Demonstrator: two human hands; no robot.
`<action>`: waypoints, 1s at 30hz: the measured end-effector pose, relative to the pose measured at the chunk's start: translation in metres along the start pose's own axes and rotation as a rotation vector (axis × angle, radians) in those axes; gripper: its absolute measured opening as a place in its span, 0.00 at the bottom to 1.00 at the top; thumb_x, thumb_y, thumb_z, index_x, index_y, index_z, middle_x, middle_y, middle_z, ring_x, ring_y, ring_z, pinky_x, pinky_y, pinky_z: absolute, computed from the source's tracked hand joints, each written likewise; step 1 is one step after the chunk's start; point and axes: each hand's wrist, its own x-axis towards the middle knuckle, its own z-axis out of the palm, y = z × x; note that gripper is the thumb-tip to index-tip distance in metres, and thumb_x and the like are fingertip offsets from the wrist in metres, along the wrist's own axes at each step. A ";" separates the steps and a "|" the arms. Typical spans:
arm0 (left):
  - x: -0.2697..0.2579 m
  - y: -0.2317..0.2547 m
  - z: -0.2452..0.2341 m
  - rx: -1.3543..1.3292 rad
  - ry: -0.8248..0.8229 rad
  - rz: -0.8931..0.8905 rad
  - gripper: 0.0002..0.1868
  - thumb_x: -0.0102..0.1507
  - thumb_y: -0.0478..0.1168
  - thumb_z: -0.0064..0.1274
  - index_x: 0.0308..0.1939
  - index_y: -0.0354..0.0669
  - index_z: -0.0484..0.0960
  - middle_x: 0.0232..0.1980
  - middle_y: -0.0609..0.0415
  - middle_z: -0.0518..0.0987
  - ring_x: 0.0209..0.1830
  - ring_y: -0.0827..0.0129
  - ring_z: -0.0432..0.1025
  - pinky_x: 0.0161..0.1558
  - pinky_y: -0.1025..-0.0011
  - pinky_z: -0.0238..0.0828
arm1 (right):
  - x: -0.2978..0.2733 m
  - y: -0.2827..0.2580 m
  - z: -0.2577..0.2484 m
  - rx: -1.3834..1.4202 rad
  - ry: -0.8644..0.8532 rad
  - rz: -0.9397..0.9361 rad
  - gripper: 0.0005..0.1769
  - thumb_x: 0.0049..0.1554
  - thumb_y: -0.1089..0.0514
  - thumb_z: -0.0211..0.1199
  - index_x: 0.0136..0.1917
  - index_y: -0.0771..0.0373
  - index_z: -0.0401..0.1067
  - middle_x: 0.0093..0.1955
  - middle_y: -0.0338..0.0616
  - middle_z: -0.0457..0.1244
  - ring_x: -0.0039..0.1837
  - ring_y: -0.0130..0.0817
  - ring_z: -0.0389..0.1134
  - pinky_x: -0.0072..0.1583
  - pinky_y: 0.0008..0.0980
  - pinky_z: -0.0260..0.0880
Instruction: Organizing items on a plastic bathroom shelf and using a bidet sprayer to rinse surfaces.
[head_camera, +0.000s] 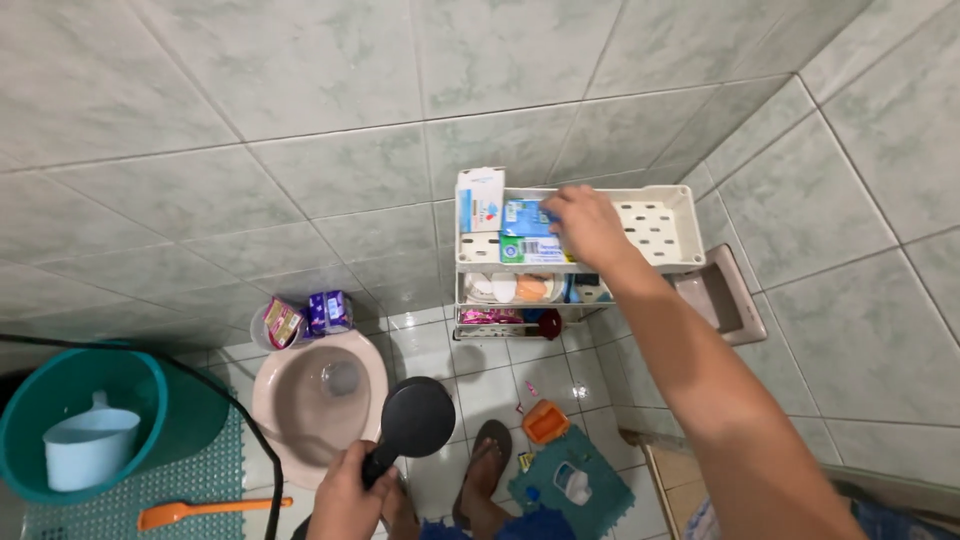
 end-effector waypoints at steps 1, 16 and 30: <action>-0.001 0.005 -0.002 -0.007 0.005 -0.010 0.26 0.52 0.45 0.68 0.53 0.47 0.79 0.48 0.44 0.80 0.49 0.47 0.78 0.50 0.58 0.74 | -0.004 -0.001 -0.001 0.000 -0.005 -0.013 0.22 0.51 0.56 0.72 0.60 0.54 0.77 0.59 0.44 0.67 0.64 0.47 0.66 0.65 0.45 0.65; -0.017 -0.042 -0.030 -0.044 0.064 -0.169 0.23 0.55 0.46 0.65 0.52 0.49 0.78 0.49 0.46 0.80 0.52 0.47 0.76 0.52 0.56 0.73 | -0.042 -0.133 -0.013 0.454 0.361 0.315 0.06 0.61 0.63 0.66 0.52 0.59 0.80 0.42 0.50 0.67 0.42 0.45 0.69 0.47 0.40 0.70; 0.019 -0.223 -0.008 -0.090 0.153 -0.316 0.26 0.54 0.48 0.67 0.53 0.49 0.77 0.46 0.45 0.79 0.50 0.48 0.77 0.50 0.57 0.74 | 0.004 -0.283 0.234 0.581 -0.051 0.035 0.06 0.57 0.59 0.65 0.48 0.61 0.78 0.46 0.48 0.64 0.50 0.47 0.68 0.52 0.43 0.70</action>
